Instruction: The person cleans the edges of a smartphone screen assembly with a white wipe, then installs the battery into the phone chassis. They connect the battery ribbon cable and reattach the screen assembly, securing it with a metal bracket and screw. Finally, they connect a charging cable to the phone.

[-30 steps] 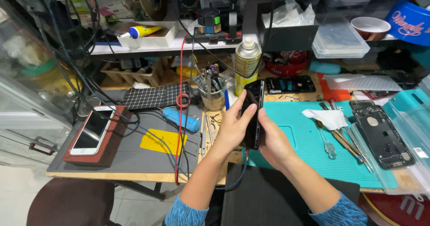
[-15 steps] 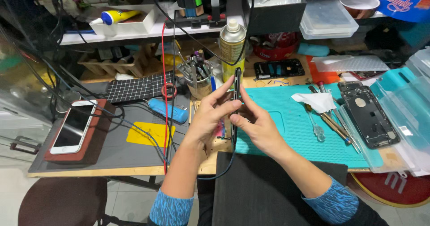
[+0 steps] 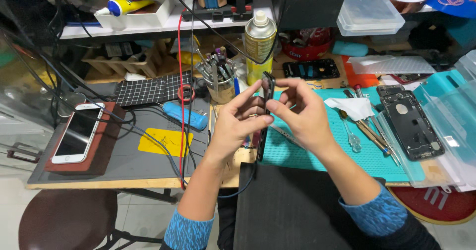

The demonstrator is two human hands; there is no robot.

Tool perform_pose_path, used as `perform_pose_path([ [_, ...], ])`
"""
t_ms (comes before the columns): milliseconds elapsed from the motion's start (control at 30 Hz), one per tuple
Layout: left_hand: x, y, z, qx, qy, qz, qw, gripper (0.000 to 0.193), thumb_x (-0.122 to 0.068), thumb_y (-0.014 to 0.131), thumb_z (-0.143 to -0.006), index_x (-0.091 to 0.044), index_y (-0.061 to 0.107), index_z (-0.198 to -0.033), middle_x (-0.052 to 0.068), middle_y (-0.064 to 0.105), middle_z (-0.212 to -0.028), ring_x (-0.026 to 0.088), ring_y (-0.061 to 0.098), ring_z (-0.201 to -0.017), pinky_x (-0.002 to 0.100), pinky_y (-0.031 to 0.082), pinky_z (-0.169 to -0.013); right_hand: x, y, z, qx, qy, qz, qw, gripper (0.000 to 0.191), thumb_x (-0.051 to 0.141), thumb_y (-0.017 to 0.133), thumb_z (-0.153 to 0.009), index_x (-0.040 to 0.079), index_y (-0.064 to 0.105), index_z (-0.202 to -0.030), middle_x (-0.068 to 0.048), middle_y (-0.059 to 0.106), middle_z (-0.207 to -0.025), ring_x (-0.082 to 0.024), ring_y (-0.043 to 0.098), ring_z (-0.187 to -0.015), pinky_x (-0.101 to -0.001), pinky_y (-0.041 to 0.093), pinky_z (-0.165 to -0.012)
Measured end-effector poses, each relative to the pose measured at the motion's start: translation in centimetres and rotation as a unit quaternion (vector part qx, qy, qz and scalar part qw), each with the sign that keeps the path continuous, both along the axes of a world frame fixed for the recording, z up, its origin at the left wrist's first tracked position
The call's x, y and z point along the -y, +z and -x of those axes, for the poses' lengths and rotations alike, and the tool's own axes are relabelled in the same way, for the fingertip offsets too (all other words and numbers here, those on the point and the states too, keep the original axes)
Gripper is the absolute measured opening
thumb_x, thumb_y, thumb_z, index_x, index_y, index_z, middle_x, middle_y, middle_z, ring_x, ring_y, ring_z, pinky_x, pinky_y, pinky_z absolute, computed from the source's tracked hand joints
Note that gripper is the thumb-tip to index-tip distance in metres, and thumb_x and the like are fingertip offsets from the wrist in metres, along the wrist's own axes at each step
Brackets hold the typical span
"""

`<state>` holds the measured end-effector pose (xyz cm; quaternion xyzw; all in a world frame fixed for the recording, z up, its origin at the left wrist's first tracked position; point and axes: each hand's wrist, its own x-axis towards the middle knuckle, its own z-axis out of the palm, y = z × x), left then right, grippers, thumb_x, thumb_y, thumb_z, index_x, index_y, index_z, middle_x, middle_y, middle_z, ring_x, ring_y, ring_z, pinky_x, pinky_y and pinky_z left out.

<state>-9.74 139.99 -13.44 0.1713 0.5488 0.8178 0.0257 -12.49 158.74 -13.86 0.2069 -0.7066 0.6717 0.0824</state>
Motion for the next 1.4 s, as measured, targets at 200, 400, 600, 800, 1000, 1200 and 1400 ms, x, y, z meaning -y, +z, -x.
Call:
perform_pose_path([
  [200,-0.2,-0.7,0.3,0.023,0.033,0.050,0.998,0.081,0.006,0.080,-0.084,0.005,0.047,-0.158,0.012,0.066,-0.120,0.015,0.062,-0.104,0.030,0.054,-0.094,-0.8,1.6,1.1,0.019,-0.002,0.075,0.997,0.032,0.016,0.074,-0.098,0.003,0.059,-0.124,0.004,0.059,-0.087,-0.002,0.052,-0.075,-0.0189,0.043,-0.063],
  [400,0.7,-1.2,0.7,0.109,-0.158,-0.163,0.968,0.081,-0.030,0.075,-0.095,0.010,0.039,-0.155,0.029,0.062,-0.134,0.031,0.068,-0.113,0.043,0.059,-0.097,-1.8,1.7,0.7,0.048,-0.043,0.043,0.997,0.022,0.017,0.070,-0.101,0.005,0.068,-0.120,0.002,0.061,-0.085,-0.004,0.054,-0.072,-0.0200,0.044,-0.062],
  [600,0.9,-1.8,0.0,0.155,-0.198,-0.222,0.942,0.086,-0.045,0.076,-0.090,0.005,0.044,-0.151,0.030,0.062,-0.136,0.033,0.069,-0.113,0.045,0.060,-0.097,-0.8,3.2,0.4,-0.143,-0.042,-0.040,0.988,0.038,0.012,0.080,-0.091,0.001,0.069,-0.125,-0.005,0.062,-0.118,-0.012,0.061,-0.109,-0.0266,0.051,-0.091],
  [800,0.6,-1.4,-0.4,0.106,-0.209,-0.142,0.962,0.087,-0.045,0.078,-0.089,0.001,0.041,-0.153,0.024,0.061,-0.130,0.033,0.070,-0.110,0.049,0.062,-0.094,1.2,3.9,0.6,-0.095,0.006,0.011,0.995,0.031,0.014,0.076,-0.094,0.004,0.071,-0.123,-0.006,0.064,-0.122,-0.016,0.064,-0.112,-0.0298,0.053,-0.096],
  [1000,0.7,-1.5,-0.1,0.124,-0.185,-0.148,0.964,0.080,-0.041,0.074,-0.094,0.004,0.043,-0.152,0.027,0.063,-0.134,0.030,0.069,-0.111,0.044,0.060,-0.094,-3.1,2.0,4.5,-0.038,-0.092,-0.120,0.988,0.025,0.019,0.067,-0.097,0.007,0.073,-0.118,-0.009,0.076,-0.107,-0.020,0.073,-0.099,-0.0327,0.056,-0.086],
  [1200,-0.2,-1.6,1.7,0.243,-0.063,-0.059,0.966,0.061,-0.038,0.062,-0.097,0.008,0.056,-0.137,0.026,0.070,-0.121,0.030,0.072,-0.101,0.042,0.064,-0.081,-13.2,-1.5,6.5,0.058,-0.236,-0.592,0.768,0.028,0.020,0.078,-0.077,0.014,0.082,-0.105,-0.021,0.075,-0.099,-0.039,0.070,-0.098,-0.0492,0.055,-0.088],
  [1400,-2.2,-0.8,2.4,0.173,-0.032,0.108,0.978,0.060,-0.029,0.067,-0.092,-0.002,0.054,-0.144,0.014,0.073,-0.113,0.020,0.072,-0.095,0.033,0.062,-0.074,-16.1,-4.4,7.3,0.098,-0.181,-0.585,0.784,0.019,0.023,0.078,-0.079,0.017,0.084,-0.096,-0.017,0.077,-0.098,-0.036,0.072,-0.095,-0.0463,0.055,-0.090],
])
